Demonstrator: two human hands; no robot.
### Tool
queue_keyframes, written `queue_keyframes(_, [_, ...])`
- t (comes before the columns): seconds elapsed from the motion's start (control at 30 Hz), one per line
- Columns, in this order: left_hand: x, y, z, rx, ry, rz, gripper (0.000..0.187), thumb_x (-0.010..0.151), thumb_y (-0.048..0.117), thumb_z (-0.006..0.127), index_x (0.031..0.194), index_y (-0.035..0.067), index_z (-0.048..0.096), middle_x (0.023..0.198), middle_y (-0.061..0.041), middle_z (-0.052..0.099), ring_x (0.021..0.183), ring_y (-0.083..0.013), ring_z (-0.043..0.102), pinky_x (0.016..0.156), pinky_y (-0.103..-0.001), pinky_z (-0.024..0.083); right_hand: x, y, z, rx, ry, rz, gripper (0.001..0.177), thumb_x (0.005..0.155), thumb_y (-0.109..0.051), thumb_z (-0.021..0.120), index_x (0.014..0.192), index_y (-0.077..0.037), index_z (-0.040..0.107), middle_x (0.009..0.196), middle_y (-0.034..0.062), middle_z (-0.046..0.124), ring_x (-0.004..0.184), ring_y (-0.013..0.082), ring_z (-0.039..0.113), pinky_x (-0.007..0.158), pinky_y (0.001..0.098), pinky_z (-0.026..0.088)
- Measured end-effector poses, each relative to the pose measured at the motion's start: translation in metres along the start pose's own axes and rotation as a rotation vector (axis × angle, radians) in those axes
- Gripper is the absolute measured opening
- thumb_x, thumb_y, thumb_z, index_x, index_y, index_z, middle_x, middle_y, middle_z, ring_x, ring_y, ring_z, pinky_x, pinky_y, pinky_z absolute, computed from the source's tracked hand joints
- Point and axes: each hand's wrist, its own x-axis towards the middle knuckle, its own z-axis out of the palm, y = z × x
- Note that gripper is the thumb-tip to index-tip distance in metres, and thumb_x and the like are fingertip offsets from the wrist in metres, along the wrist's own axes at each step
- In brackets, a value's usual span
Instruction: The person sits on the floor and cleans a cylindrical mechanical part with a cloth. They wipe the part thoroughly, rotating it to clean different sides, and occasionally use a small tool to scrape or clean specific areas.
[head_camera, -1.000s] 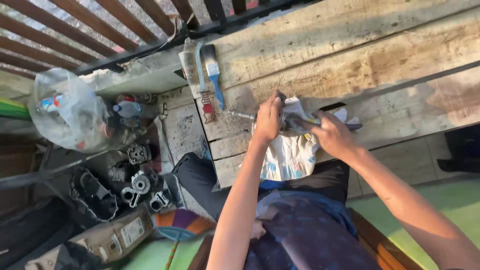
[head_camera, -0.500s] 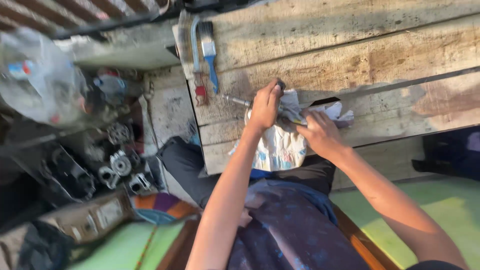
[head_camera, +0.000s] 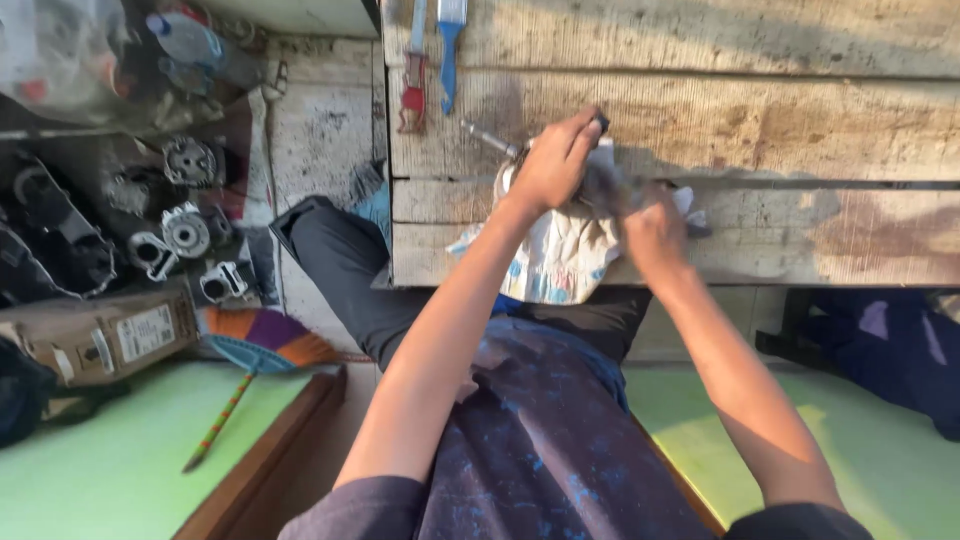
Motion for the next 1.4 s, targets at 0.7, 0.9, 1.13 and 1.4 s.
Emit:
queue_keyframes(0.7, [0.001, 0.007, 0.001, -0.038, 0.108, -0.001, 0.060, 0.099, 0.036, 0.036, 0.130, -0.009, 0.059, 0.114, -0.023, 0.075, 0.100, -0.0378, 0.071, 0.090, -0.042, 0.053, 0.025, 0.017, -0.022, 0.603, -0.189, 0.160, 0.044, 0.095, 0.003, 0.071, 0.137, -0.011, 0.072, 0.114, 0.0266, 0.060, 0.090, 0.0370, 0.064, 0.073, 0.0421, 0.057])
queue_keyframes(0.9, [0.000, 0.011, -0.002, -0.046, 0.109, 0.047, 0.053, 0.098, 0.034, 0.036, 0.121, -0.006, 0.062, 0.097, -0.020, 0.075, 0.084, -0.0363, 0.068, 0.079, -0.042, 0.052, 0.002, 0.002, -0.028, 0.516, -0.050, 0.035, 0.043, 0.084, 0.000, 0.078, 0.124, -0.015, 0.081, 0.116, 0.0189, 0.062, 0.098, 0.0316, 0.062, 0.088, 0.0389, 0.054])
queue_keyframes(1.13, [-0.005, -0.011, 0.010, 0.010, 0.098, 0.006, 0.064, 0.100, 0.041, 0.032, 0.133, -0.007, 0.058, 0.114, -0.023, 0.075, 0.101, -0.0388, 0.072, 0.090, -0.043, 0.054, 0.007, 0.012, -0.014, 0.562, -0.197, 0.164, 0.059, 0.084, -0.002, 0.078, 0.140, -0.017, 0.070, 0.110, 0.0210, 0.058, 0.086, 0.0320, 0.058, 0.068, 0.0386, 0.053])
queue_keyframes(1.4, [0.004, -0.011, -0.002, -0.002, -0.008, -0.028, 0.048, 0.103, 0.044, 0.031, 0.120, 0.017, 0.067, 0.103, -0.015, 0.075, 0.102, -0.0477, 0.068, 0.092, -0.062, 0.052, -0.023, 0.005, 0.026, 0.541, -0.086, 0.147, 0.059, 0.084, -0.016, 0.079, 0.142, -0.022, 0.067, 0.114, 0.0223, 0.062, 0.099, 0.0432, 0.067, 0.082, 0.0481, 0.057])
